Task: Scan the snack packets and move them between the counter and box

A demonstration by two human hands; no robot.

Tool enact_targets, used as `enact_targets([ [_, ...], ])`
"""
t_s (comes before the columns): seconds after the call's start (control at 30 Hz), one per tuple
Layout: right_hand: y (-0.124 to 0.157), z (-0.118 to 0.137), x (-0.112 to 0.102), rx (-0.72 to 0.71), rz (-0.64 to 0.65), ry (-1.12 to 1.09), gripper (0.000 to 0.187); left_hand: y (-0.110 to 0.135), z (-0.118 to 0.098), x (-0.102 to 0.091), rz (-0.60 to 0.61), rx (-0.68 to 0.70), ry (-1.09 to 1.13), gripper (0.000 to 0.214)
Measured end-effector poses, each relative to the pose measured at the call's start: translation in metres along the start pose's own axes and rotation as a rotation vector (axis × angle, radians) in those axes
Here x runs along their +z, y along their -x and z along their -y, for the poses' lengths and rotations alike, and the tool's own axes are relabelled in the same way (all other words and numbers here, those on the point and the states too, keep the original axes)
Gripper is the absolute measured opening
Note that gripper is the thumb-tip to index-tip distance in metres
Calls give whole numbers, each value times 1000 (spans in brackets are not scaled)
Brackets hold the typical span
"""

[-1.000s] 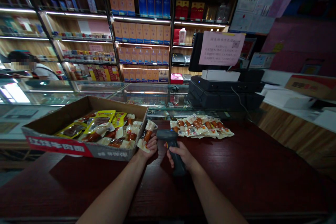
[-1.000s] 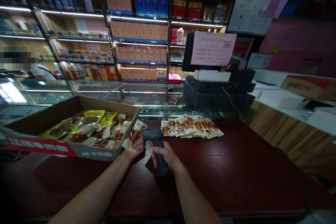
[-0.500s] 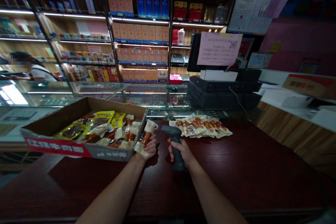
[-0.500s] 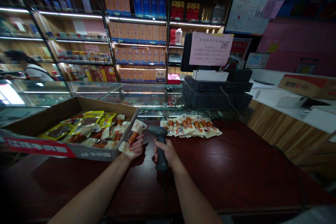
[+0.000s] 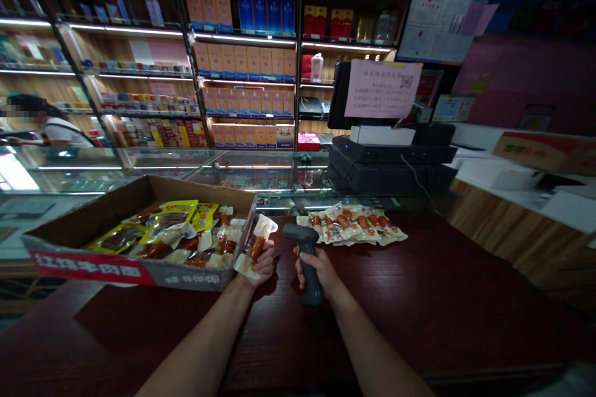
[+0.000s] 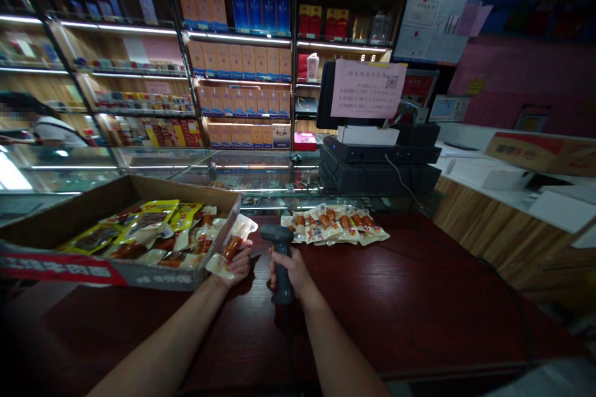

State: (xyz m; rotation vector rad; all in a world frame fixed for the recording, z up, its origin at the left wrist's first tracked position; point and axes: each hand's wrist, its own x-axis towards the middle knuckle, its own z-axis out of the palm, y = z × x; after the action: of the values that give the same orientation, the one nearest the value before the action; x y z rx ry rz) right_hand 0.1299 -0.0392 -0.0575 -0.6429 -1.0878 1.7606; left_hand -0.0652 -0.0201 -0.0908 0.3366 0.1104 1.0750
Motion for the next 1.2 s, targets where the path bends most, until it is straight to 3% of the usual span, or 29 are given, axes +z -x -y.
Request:
enact_targets([
  [0.13, -1, 6, 2, 20, -98, 21, 40, -6, 1, 1, -99, 9, -160, 21],
  [0.23, 3, 23, 0, -15, -193, 45, 37, -24, 4, 9, -236, -15, -343, 23],
  [0.5, 28, 85, -41, -154, -331, 131, 37, -112, 32, 53, -592, 169, -1006, 8],
  [0.7, 48, 102, -65, -205, -430, 110, 34, -157, 46, 53, -694, 167, -1279, 15],
  [0.97, 50, 100, -60, -190, -439, 70, 36, -154, 39, 50, -769, 279, -1569, 13],
  [1.2, 29, 66, -28, -72, -316, 84, 37, -115, 15, 65, -660, 545, -1654, 10],
])
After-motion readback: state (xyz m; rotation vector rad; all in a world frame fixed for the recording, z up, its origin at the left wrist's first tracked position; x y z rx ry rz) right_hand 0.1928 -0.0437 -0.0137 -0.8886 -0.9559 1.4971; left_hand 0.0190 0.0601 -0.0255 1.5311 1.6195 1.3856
